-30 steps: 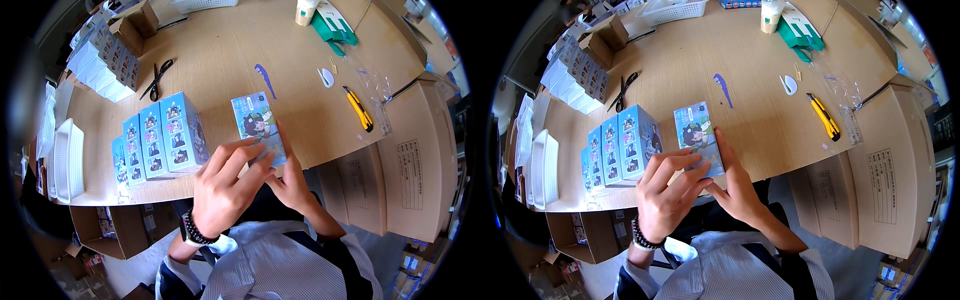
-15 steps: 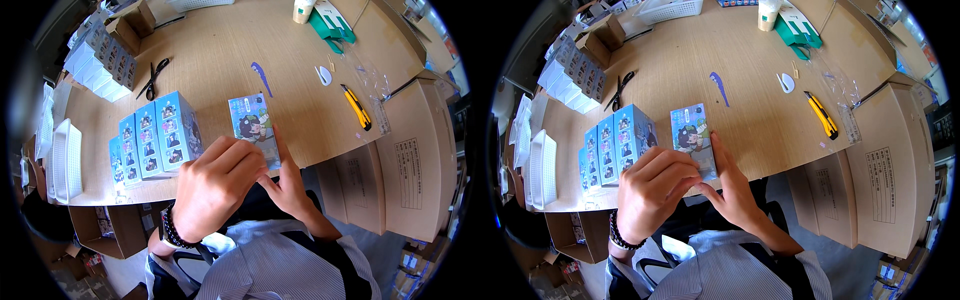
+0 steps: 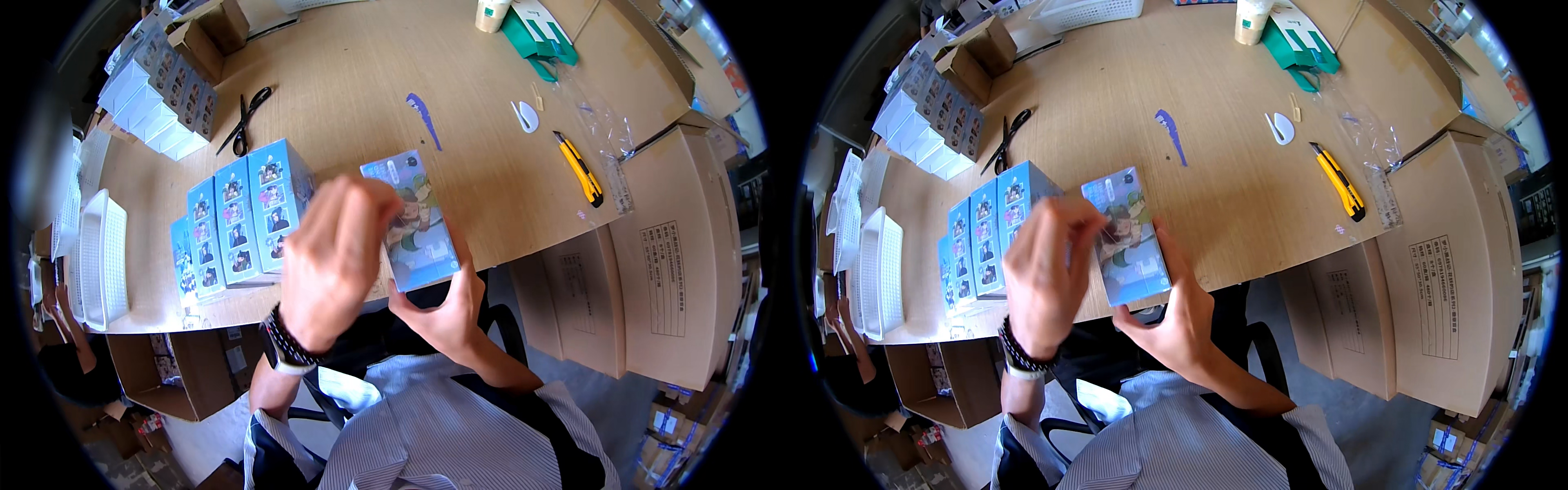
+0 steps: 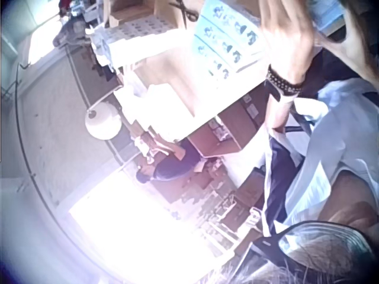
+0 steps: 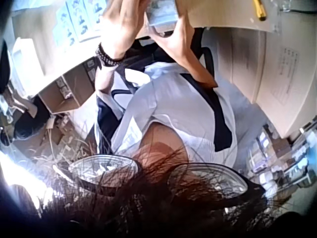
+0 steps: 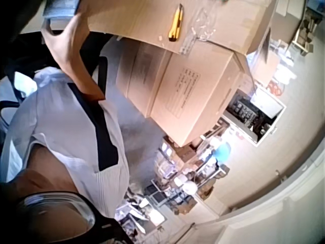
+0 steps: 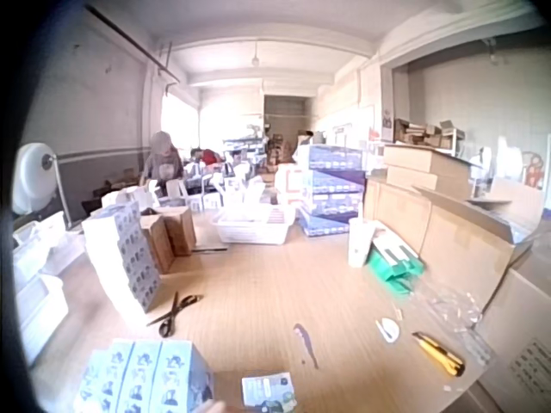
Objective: The person uses a yellow utility knife to cut the plastic shrink wrap on several small blue boxes. They then peel off the plastic film by hand and place the unwrapped boxes into a white plastic basket on the table.
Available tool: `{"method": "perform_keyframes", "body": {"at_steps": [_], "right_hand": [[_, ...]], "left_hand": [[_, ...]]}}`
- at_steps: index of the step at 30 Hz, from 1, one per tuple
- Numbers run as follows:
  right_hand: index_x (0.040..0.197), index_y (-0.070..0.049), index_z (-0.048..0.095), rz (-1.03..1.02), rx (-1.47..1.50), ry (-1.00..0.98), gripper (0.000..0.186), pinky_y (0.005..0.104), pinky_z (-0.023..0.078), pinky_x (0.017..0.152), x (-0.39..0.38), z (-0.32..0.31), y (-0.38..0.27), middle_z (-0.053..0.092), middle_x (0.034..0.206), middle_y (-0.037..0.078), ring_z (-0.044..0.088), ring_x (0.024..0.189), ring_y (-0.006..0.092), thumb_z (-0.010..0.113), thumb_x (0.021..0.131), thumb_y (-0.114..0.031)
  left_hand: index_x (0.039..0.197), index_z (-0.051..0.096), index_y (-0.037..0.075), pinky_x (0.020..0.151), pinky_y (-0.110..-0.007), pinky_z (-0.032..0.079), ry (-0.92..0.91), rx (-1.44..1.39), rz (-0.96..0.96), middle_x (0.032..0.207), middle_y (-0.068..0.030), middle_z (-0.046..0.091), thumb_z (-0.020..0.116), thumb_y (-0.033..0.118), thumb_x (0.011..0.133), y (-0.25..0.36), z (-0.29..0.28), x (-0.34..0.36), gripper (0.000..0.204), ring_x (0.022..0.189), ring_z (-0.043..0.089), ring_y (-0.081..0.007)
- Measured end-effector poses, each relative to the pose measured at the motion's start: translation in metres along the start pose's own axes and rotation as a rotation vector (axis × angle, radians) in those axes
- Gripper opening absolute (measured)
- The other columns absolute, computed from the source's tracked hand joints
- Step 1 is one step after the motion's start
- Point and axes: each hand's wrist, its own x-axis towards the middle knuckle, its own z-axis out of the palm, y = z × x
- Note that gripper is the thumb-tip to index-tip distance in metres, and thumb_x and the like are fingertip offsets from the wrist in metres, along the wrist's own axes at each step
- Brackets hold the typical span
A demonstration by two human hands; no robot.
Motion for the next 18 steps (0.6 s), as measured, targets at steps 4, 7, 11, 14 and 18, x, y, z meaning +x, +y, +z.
{"method": "perform_keyframes", "body": {"at_steps": [4, 7, 11, 14, 18], "right_hand": [[0.139, 0.006, 0.038, -0.088, 0.027, -0.060, 0.088, 0.0378, 0.055, 0.093, -0.007, -0.015, 0.003, 0.054, 0.137, 0.025, 0.067, 0.111, 0.0338, 0.084, 0.067, -0.013], [0.136, 0.008, 0.041, -0.128, 0.063, -0.140, 0.083, 0.0376, 0.053, 0.094, -0.006, -0.038, 0.012, 0.058, 0.129, 0.024, 0.067, 0.109, 0.0296, 0.082, 0.066, -0.013], [0.136, 0.010, 0.039, -0.085, 0.253, -0.270, 0.084, 0.0382, 0.047, 0.101, -0.008, -0.069, 0.036, 0.058, 0.127, 0.022, 0.060, 0.116, 0.0257, 0.079, 0.064, -0.010], [0.139, 0.001, 0.040, 0.067, 0.381, -0.313, 0.082, 0.0412, 0.045, 0.104, -0.005, -0.090, 0.050, 0.057, 0.134, 0.022, 0.059, 0.122, 0.0300, 0.077, 0.068, -0.014], [0.143, -0.002, 0.036, 0.160, 0.555, -0.383, 0.081, 0.0429, 0.039, 0.110, 0.011, -0.100, 0.052, 0.049, 0.142, 0.020, 0.050, 0.132, 0.0288, 0.070, 0.070, -0.012]], "left_hand": [[0.097, 0.058, 0.005, 0.056, -0.034, 0.051, 0.163, 0.187, -0.173, 0.077, -0.0082, 0.064, 0.068, 0.003, 0.091, -0.028, -0.008, 0.015, 0.012, 0.063, 0.065, -0.0218], [0.097, 0.058, 0.004, 0.057, -0.029, 0.053, 0.257, 0.158, -0.354, 0.080, -0.0078, 0.068, 0.067, 0.006, 0.094, -0.050, -0.023, 0.023, 0.009, 0.066, 0.068, -0.0156], [0.095, 0.062, 0.002, 0.064, -0.025, 0.054, 0.157, 0.009, -0.467, 0.081, -0.0080, 0.069, 0.065, 0.006, 0.096, -0.060, -0.034, 0.012, 0.005, 0.070, 0.067, -0.0128], [0.099, 0.063, 0.002, 0.073, -0.027, 0.056, 0.047, -0.089, -0.594, 0.092, -0.0086, 0.070, 0.062, 0.004, 0.097, -0.062, -0.034, -0.004, 0.002, 0.081, 0.067, -0.0145], [0.106, 0.065, 0.002, 0.088, -0.036, 0.054, 0.011, 0.221, -0.389, 0.112, -0.0144, 0.067, 0.064, -0.006, 0.090, -0.045, -0.032, -0.019, 0.017, 0.103, 0.067, -0.0272]]}}
